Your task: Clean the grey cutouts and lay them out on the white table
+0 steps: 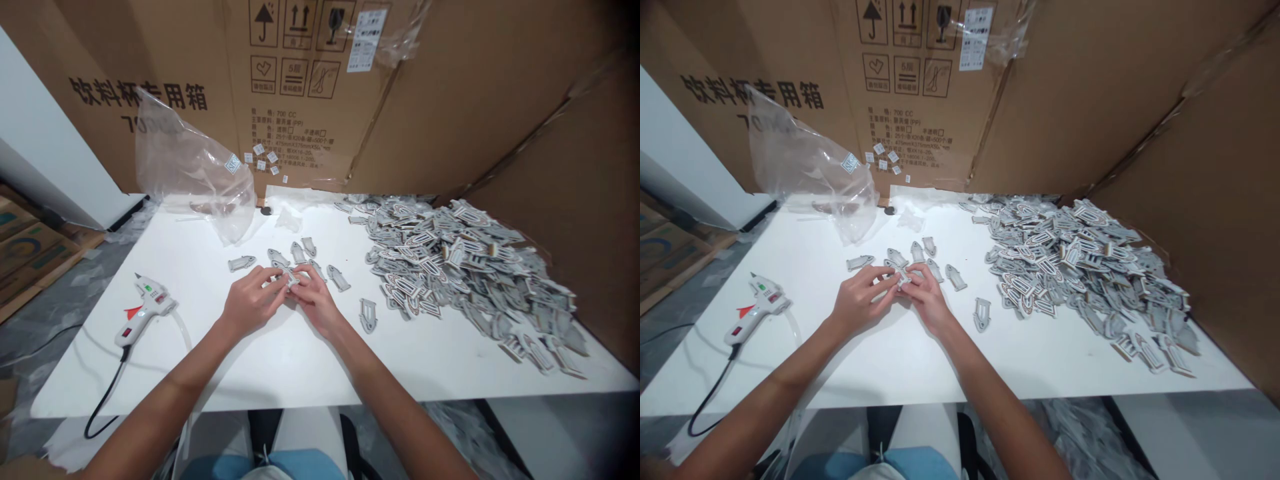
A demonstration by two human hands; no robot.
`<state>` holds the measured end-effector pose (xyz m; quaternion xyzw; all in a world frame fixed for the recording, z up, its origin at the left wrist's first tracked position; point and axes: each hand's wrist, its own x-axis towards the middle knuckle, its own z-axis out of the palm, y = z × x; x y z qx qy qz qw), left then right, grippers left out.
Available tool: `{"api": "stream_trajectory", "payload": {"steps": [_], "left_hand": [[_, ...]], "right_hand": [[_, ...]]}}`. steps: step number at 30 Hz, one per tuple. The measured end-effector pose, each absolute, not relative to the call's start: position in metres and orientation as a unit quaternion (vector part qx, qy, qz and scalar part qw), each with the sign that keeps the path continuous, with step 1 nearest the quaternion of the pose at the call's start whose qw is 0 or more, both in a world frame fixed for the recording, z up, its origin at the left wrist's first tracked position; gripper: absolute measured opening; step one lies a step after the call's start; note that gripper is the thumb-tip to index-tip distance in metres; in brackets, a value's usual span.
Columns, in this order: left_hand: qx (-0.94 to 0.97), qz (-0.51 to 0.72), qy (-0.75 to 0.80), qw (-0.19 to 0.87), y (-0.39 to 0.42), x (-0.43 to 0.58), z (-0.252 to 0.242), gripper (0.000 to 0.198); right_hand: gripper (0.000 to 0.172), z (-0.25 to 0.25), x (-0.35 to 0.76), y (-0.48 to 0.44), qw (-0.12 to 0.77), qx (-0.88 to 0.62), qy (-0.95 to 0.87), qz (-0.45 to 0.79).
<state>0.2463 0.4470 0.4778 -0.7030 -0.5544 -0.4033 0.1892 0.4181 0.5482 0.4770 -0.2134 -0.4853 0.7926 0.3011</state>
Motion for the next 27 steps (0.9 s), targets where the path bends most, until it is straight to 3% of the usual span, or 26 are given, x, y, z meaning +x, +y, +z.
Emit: {"api": "stream_trajectory", "payload": {"steps": [4,8,11,15,19,24,27], "left_hand": [[-0.717,-0.384,-0.556,0.17,0.447,0.247,0.476,0.025],[-0.711,-0.366,-0.584,0.143,0.448,0.245,0.471,0.007],[-0.675,-0.362,-0.628,0.134,0.446,0.242,0.468,0.014],[-0.613,-0.349,-0.7,0.109,0.444,0.236,0.465,0.019],[-0.595,-0.324,-0.733,0.068,0.444,0.233,0.464,0.007],[-0.623,-0.3,-0.722,0.021,0.443,0.231,0.468,0.012],[-0.627,-0.296,-0.72,0.006,0.44,0.228,0.473,0.022]], "right_hand": [[0.034,0.474,0.418,0.55,0.318,-0.248,-0.567,0.718],[0.027,0.477,0.424,0.555,0.326,-0.278,-0.643,0.635],[0.015,0.484,0.437,0.562,0.297,-0.288,-0.718,0.56],[0.019,0.489,0.465,0.569,0.238,-0.306,-0.82,0.421],[0.018,0.479,0.489,0.564,0.235,-0.327,-0.842,0.359],[0.017,0.468,0.497,0.552,0.291,-0.285,-0.889,0.211],[0.015,0.469,0.504,0.553,0.367,-0.351,-0.856,0.094]]}}
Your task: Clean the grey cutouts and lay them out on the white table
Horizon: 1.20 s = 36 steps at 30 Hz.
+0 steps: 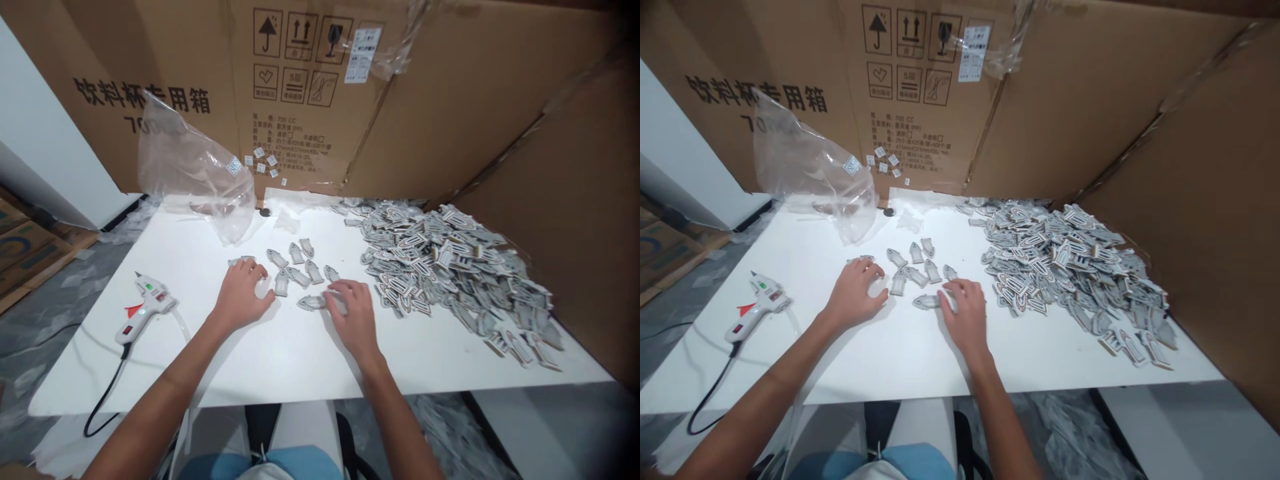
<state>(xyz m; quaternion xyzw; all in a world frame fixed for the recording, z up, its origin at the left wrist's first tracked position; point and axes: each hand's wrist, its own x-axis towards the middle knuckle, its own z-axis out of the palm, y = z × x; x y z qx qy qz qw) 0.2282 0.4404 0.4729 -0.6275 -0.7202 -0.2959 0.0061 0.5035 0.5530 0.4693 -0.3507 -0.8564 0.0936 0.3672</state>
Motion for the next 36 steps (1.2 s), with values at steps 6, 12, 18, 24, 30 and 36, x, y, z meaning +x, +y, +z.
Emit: {"api": "stream_trajectory", "payload": {"steps": [6,12,18,24,30,36], "left_hand": [[-0.652,-0.293,-0.697,-0.055,0.439,0.222,0.473,0.017],[-0.64,-0.326,-0.686,-0.116,0.441,0.223,0.468,0.008],[-0.575,-0.4,-0.7,-0.142,0.443,0.223,0.468,0.018],[-0.513,-0.502,-0.662,-0.218,0.444,0.229,0.478,0.03],[-0.516,-0.547,-0.568,-0.334,0.443,0.244,0.486,0.025],[-0.525,-0.54,-0.553,-0.356,0.442,0.249,0.485,0.022]], "right_hand": [[0.044,0.451,0.54,0.556,0.366,-0.547,-0.752,-0.032],[0.047,0.435,0.559,0.556,0.382,-0.549,-0.739,0.08],[0.049,0.449,0.55,0.543,0.463,-0.536,-0.647,0.281],[0.038,0.468,0.5,0.49,0.405,-0.444,-0.553,0.577],[0.046,0.463,0.452,0.483,0.405,-0.41,-0.515,0.635],[0.045,0.452,0.442,0.488,0.471,-0.419,-0.491,0.601]]}}
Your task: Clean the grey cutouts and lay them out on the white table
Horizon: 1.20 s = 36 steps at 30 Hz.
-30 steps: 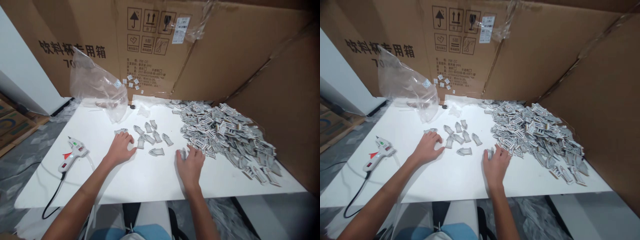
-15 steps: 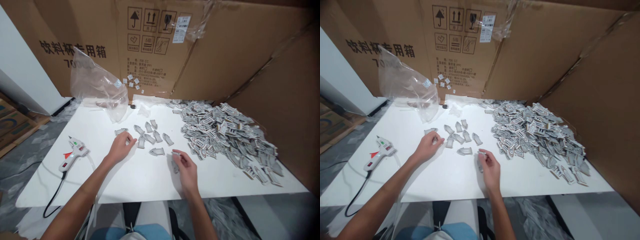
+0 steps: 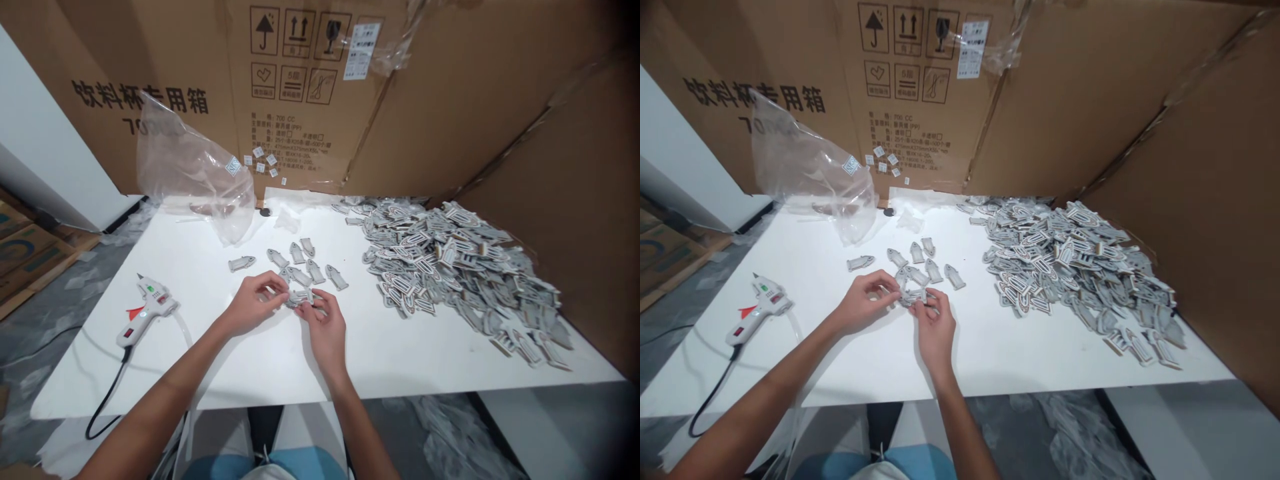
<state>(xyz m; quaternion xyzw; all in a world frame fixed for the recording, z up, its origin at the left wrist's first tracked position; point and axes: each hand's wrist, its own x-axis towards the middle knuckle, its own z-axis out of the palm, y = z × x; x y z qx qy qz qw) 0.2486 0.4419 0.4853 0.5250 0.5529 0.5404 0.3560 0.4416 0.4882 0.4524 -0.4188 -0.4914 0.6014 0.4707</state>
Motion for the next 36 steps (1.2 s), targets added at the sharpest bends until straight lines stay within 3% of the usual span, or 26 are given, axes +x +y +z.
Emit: {"api": "stream_trajectory", "payload": {"steps": [17,26,36], "left_hand": [[0.515,0.539,0.567,0.351,0.442,0.255,0.483,0.018],[0.457,0.55,0.531,0.454,0.445,0.256,0.473,0.034],[0.439,0.559,0.501,0.493,0.447,0.251,0.475,0.036]], "right_hand": [[0.039,0.46,0.449,0.476,0.436,-0.376,-0.552,0.604],[0.032,0.461,0.45,0.474,0.456,-0.36,-0.556,0.595],[0.041,0.46,0.448,0.47,0.459,-0.363,-0.561,0.586]]}}
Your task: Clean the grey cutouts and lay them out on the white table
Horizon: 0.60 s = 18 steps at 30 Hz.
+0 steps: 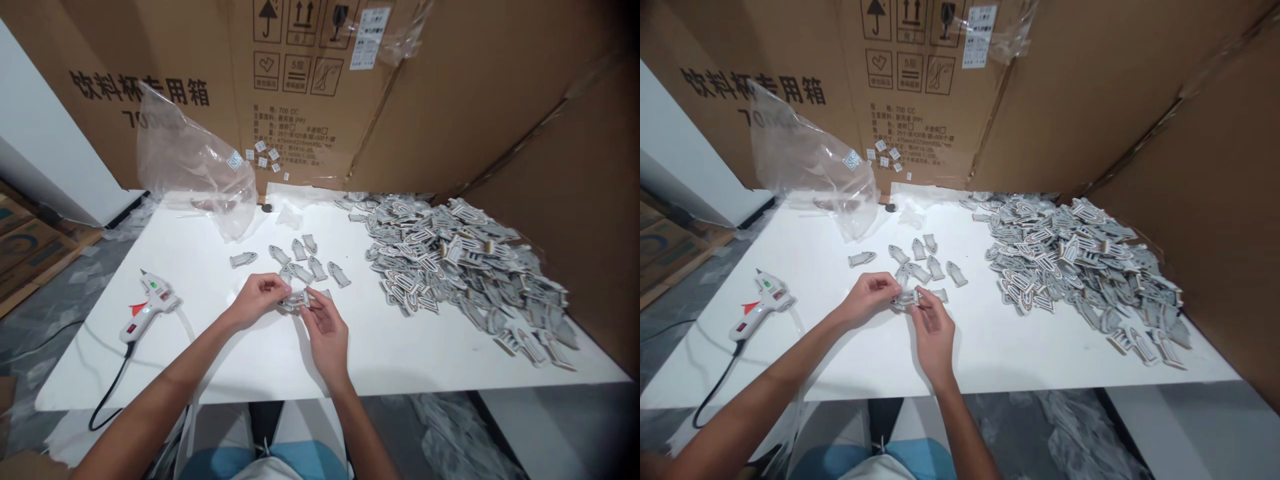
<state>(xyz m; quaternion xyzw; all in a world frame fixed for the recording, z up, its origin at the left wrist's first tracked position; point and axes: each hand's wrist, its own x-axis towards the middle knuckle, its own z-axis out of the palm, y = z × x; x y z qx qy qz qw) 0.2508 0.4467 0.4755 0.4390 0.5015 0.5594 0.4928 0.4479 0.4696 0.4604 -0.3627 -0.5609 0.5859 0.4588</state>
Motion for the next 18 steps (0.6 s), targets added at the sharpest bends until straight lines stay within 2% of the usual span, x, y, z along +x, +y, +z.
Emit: {"api": "stream_trajectory", "payload": {"steps": [8,18], "left_hand": [[0.471,0.53,0.505,0.492,0.4453,0.2527,0.4713,0.05],[0.493,0.505,0.53,0.47,0.4435,0.2534,0.4721,0.049]], "right_hand": [[0.042,0.4543,0.449,0.4721,0.475,-0.375,-0.567,0.559],[0.037,0.4554,0.4486,0.4708,0.474,-0.372,-0.572,0.557]]}}
